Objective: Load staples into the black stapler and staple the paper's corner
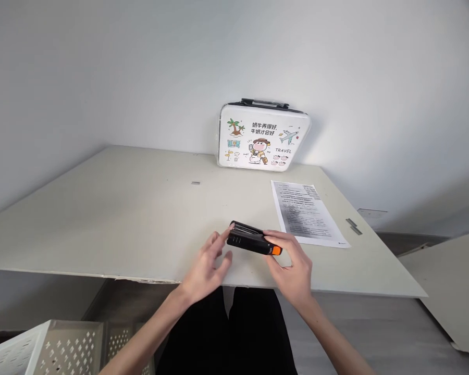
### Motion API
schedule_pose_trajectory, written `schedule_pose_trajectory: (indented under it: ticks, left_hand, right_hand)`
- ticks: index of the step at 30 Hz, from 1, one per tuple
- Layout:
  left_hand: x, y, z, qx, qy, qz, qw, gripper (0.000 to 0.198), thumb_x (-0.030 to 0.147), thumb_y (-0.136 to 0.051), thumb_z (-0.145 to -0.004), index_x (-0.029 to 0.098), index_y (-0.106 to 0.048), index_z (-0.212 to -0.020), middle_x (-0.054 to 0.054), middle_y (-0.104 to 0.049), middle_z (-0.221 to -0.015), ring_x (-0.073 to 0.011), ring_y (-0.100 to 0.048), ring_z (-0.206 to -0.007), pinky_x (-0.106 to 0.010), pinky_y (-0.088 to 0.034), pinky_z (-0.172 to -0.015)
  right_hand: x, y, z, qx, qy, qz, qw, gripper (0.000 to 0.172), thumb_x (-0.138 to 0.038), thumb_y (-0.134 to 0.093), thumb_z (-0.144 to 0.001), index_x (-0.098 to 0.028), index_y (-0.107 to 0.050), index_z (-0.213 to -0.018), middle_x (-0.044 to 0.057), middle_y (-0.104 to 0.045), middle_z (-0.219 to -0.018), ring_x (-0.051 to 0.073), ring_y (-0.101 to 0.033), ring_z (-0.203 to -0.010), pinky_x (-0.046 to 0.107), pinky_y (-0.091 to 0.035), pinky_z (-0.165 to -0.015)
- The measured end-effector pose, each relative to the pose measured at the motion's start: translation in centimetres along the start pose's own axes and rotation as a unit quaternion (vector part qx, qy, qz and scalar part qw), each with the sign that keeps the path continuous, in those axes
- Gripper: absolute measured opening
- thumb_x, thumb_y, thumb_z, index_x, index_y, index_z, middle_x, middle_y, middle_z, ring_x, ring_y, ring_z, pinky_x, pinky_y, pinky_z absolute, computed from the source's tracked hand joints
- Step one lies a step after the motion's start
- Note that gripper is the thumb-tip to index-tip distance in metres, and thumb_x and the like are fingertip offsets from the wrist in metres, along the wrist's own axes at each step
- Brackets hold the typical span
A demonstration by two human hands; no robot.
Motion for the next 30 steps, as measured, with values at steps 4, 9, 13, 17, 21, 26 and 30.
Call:
schedule_pose_trajectory:
  ticks: [4, 9, 13, 17, 21, 26, 30]
  left_hand:
    - [-1.3, 2.1, -0.3, 0.072, 0.043, 0.052, 0.995, 0.061, 0.031, -0.067, -0.091, 0.028, -0.055, -0.151, 0.002, -0.045, -0.085, -0.0157, -0.043, -0.072, -0.028, -0.042, -0.07]
    - [-4.1, 5.7, 0.4, 0.221, 0.106, 0.334, 0.91, 0.049, 0.029, -0.074, -0.087, 0.023, -0.061, -0.134, 0.005, -0.04, -0.077, -0.0113, -0.035, -0.063, -0.024, -0.036, -0.059]
    - [-5.9, 6.5, 0.9, 0.271, 0.143, 0.506, 0.807, 0.037, 0.023, -0.074, -0.086, 0.018, -0.066, -0.121, 0.003, -0.044, -0.079, -0.0104, -0.04, -0.063, -0.023, -0.04, -0.057]
    - [-6.8, 6.4, 0.8, 0.269, 0.16, 0.608, 0.729, 0.024, 0.018, -0.066, -0.089, 0.013, -0.069, -0.113, -0.003, -0.052, -0.086, -0.0101, -0.046, -0.063, -0.023, -0.048, -0.058]
    - [-6.8, 6.7, 0.7, 0.28, 0.149, 0.635, 0.704, 0.021, 0.016, -0.055, -0.095, 0.009, -0.07, -0.108, -0.008, -0.06, -0.091, -0.0122, -0.057, -0.07, -0.024, -0.054, -0.064]
    - [-6.9, 6.4, 0.7, 0.289, 0.174, 0.616, 0.712, 0.029, 0.022, -0.047, -0.101, 0.009, -0.069, -0.115, -0.02, -0.07, -0.123, -0.0222, -0.072, -0.108, -0.031, -0.06, -0.089]
    - [-6.1, 6.1, -0.2, 0.228, 0.151, 0.577, 0.77, 0.033, 0.033, -0.048, -0.103, 0.011, -0.067, -0.12, -0.022, -0.069, -0.135, -0.0291, -0.066, -0.129, -0.042, -0.055, -0.107]
  right_hand:
    - [2.7, -4.1, -1.6, -0.038, -0.133, -0.065, 0.988, 0.021, -0.029, -0.075, -0.093, -0.027, -0.073, -0.113, 0.008, -0.077, -0.116, 0.025, -0.073, -0.101, 0.041, -0.06, -0.088]
    - [7.3, -11.4, -4.9, -0.073, -0.232, -0.143, 0.959, 0.033, -0.046, -0.081, -0.083, -0.023, -0.072, -0.106, 0.005, -0.077, -0.102, 0.023, -0.069, -0.09, 0.035, -0.056, -0.078]
    - [9.8, -17.8, -7.4, -0.093, -0.253, -0.164, 0.949, 0.04, -0.051, -0.078, -0.078, -0.022, -0.07, -0.104, 0.006, -0.076, -0.104, 0.024, -0.069, -0.093, 0.034, -0.056, -0.079]
    - [10.4, -23.3, -9.5, -0.122, -0.242, -0.163, 0.949, 0.04, -0.05, -0.078, -0.074, -0.023, -0.069, -0.103, 0.004, -0.077, -0.1, 0.024, -0.07, -0.089, 0.037, -0.057, -0.085]
    - [10.0, -26.9, -11.5, -0.15, -0.222, -0.15, 0.952, 0.034, -0.043, -0.076, -0.075, -0.024, -0.069, -0.102, 0.003, -0.077, -0.099, 0.025, -0.071, -0.094, 0.04, -0.056, -0.094]
    - [7.5, -25.8, -11.1, -0.165, -0.196, -0.128, 0.958, 0.046, -0.035, -0.075, -0.082, -0.021, -0.065, -0.125, 0.015, -0.067, -0.135, 0.03, -0.064, -0.122, 0.044, -0.055, -0.099]
    - [1.2, -20.6, -8.5, -0.194, -0.048, -0.118, 0.973, 0.037, -0.036, -0.062, -0.1, -0.025, -0.06, -0.135, 0.013, -0.062, -0.14, 0.027, -0.057, -0.133, 0.046, -0.052, -0.107]
Point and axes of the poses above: each hand's wrist, its own z-axis away from the middle knuckle, its own y-axis out of the back of the hand, x = y × z, the point moved 9 cm from there along -z, towards the middle knuckle
